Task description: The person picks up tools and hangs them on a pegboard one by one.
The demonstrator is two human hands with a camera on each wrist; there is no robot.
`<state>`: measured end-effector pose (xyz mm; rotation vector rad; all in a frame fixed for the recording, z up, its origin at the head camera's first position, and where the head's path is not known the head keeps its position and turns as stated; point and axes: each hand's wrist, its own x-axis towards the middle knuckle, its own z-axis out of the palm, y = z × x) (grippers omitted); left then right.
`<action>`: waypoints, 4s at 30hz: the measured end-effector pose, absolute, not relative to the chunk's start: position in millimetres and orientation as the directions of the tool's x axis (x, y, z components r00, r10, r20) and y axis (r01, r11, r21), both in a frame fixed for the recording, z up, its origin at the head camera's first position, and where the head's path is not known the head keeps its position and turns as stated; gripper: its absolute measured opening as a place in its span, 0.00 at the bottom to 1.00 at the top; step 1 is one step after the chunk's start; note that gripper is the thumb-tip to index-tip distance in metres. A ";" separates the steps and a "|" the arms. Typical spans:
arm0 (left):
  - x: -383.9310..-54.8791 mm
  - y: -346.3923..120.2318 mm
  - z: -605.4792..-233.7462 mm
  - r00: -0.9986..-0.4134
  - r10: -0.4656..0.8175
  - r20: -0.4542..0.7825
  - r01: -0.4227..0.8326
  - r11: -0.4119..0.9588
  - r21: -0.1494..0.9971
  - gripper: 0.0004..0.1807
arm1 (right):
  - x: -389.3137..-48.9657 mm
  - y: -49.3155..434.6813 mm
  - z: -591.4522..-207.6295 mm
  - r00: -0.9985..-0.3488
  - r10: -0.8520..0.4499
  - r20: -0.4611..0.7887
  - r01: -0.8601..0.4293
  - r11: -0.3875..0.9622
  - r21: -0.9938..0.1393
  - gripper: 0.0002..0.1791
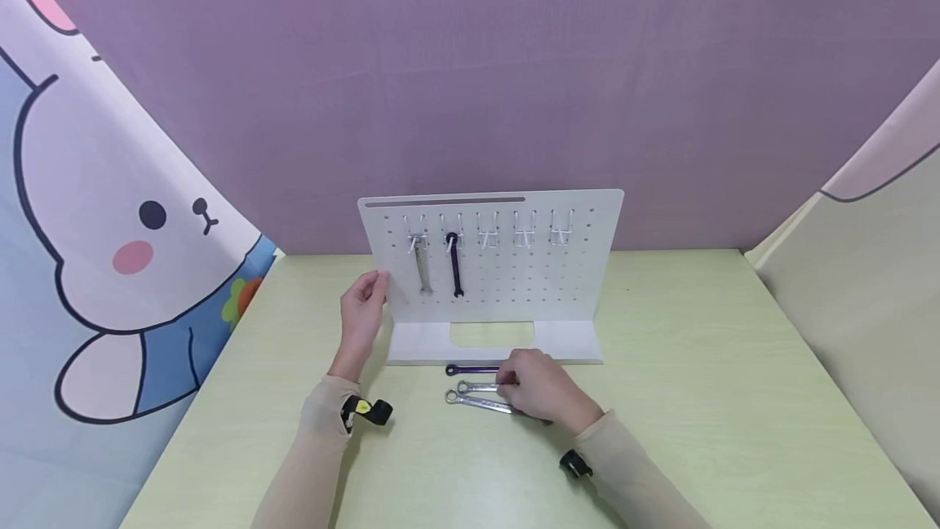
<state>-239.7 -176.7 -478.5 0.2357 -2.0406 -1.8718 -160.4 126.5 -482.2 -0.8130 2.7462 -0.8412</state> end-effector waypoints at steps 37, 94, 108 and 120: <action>-238.1 -178.7 -481.0 -0.931 -0.341 0.129 0.097 0.111 0.989 0.18 | -151.2 130.2 -478.7 -0.833 -0.512 -0.212 -0.316 0.754 -0.576 0.06; -239.5 -175.8 -481.5 -0.916 -0.367 0.158 0.125 0.113 0.986 0.17 | -162.6 136.6 -472.8 -0.792 -0.603 -0.093 -0.337 0.560 -0.757 0.04; -239.2 -176.1 -480.5 -0.919 -0.365 0.147 0.114 0.111 0.987 0.18 | -161.8 137.4 -467.2 -0.791 -0.611 -0.032 -0.351 0.496 -0.794 0.05; -237.0 -179.1 -480.1 -0.922 -0.368 0.123 0.085 0.117 0.990 0.20 | -161.4 135.6 -457.4 -0.794 -0.608 0.014 -0.372 0.467 -0.802 0.05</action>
